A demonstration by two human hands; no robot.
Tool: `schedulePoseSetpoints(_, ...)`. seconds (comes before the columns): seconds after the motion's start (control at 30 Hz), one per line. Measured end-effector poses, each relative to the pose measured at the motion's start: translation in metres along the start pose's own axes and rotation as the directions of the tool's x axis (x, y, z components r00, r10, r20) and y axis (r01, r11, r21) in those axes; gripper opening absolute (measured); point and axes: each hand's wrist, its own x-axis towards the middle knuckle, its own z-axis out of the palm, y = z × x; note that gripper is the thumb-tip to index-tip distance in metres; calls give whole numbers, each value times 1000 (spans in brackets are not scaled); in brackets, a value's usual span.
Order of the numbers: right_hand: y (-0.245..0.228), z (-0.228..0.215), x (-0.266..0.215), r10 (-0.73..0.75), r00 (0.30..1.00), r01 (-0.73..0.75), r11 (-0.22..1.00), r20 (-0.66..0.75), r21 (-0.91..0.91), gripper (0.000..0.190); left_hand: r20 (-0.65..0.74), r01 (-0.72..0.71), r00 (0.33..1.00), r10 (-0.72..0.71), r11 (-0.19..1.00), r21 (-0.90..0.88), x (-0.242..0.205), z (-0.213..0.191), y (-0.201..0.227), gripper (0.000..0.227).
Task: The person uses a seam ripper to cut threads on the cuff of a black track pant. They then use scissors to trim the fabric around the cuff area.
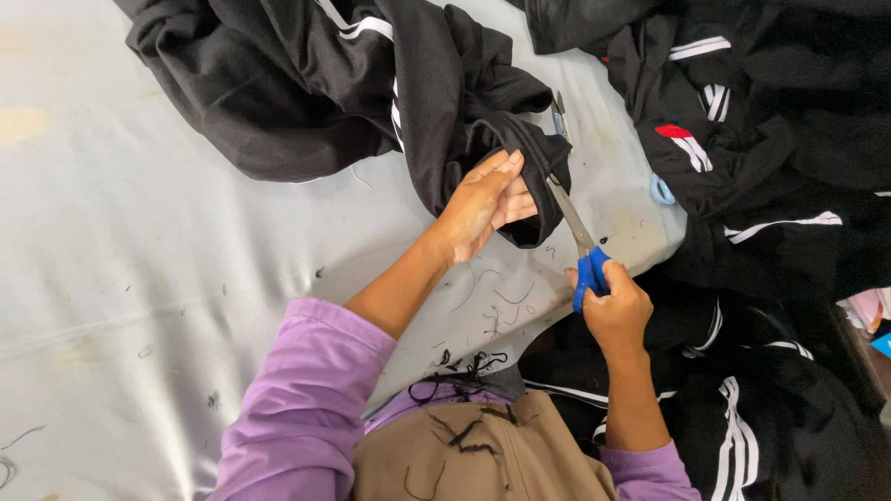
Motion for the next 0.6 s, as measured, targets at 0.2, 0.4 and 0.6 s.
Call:
schedulePoseSetpoints(0.2, -38, -15, 13, 70, 996, -76, 989, 48, 129, 52, -18, 23, 1000, -22, 999, 49, -4, 11, -5, 40)
schedulePoseSetpoints(0.4, -19, -6, 8, 144, 987, -144, 990, 76, 0, 47, -27, 23, 999, -21, 996, 84, -10, 25, 2, 40)
schedulePoseSetpoints(0.6, -7, -6, 1, 143, 985, -144, 990, 94, 6, 50, -49, -24, 998, 31, 992, 123, -40, 68, 41, 39)
